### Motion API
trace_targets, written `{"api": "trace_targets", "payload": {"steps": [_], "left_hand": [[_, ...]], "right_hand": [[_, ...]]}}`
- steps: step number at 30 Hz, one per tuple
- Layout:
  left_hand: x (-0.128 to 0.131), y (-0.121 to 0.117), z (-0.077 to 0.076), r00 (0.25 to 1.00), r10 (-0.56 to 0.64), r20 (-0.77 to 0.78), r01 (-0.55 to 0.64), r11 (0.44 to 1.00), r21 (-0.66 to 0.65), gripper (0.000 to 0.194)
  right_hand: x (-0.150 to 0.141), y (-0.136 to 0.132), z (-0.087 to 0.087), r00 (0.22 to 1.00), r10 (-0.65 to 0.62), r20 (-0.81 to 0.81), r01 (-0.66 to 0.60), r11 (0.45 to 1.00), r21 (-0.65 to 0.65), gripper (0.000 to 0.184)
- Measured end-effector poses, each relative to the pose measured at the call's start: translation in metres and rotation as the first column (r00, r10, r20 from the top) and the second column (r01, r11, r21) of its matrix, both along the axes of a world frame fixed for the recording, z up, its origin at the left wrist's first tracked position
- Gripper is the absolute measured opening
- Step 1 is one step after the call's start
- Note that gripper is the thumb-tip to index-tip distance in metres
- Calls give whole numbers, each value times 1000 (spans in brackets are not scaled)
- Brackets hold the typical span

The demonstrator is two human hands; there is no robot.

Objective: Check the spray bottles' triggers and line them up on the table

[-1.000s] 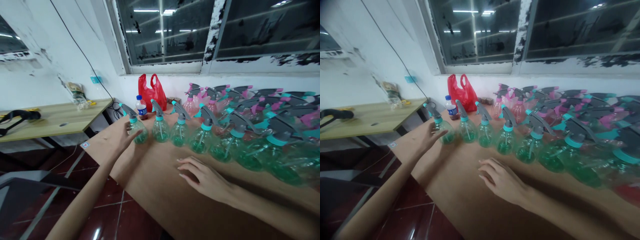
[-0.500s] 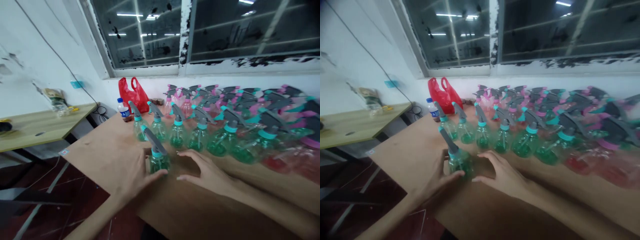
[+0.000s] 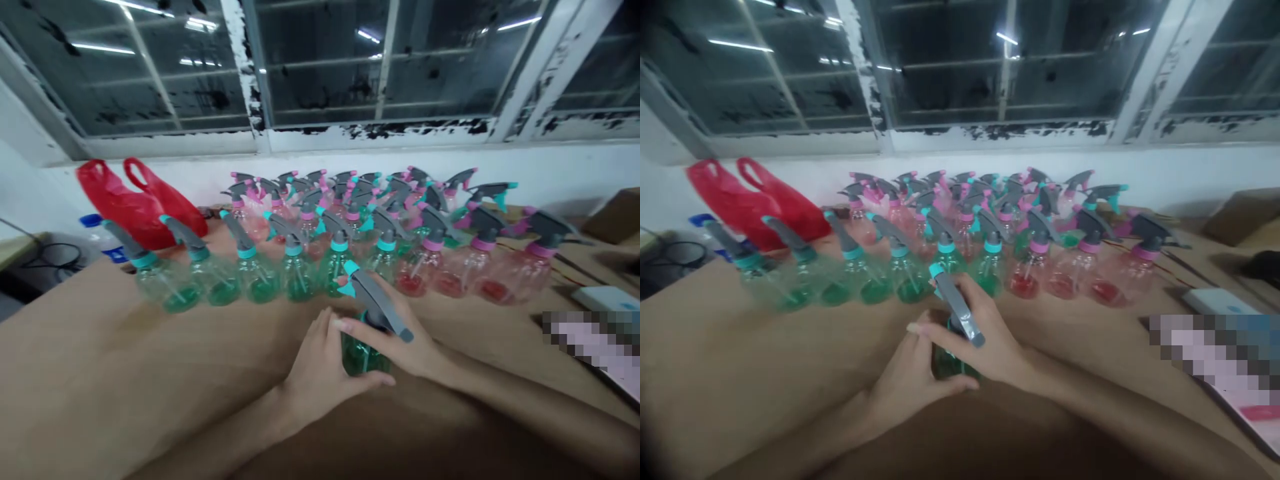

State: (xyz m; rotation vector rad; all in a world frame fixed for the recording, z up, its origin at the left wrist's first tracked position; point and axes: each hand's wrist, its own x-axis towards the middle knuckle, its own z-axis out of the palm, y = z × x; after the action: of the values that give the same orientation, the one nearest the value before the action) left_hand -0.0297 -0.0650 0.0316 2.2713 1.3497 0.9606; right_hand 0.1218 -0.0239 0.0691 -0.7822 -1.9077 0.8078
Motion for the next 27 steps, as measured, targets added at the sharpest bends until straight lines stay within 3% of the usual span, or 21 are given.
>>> {"api": "trace_targets", "payload": {"steps": [7,11,17,22,27], "left_hand": [[38,20,-10,998,-34,-57,40,993,107,73],[47,28,-15,996,-83,-40,87,987,132,82],[23,36,-23,959,-234,-156,246,968,56,74],[-4,38,-31,940,-182,-288,190,982,-3,71],[-5,38,-37,900,-151,-410,191,980,60,71]], "right_hand": [[36,5,0,996,-83,-42,82,996,-23,20],[46,11,3,989,-135,-54,131,990,-57,22],[49,18,5,992,-123,-31,121,991,-50,19],[54,22,4,998,-63,-30,62,998,-17,14],[56,25,4,999,-41,27,39,996,79,20]]}}
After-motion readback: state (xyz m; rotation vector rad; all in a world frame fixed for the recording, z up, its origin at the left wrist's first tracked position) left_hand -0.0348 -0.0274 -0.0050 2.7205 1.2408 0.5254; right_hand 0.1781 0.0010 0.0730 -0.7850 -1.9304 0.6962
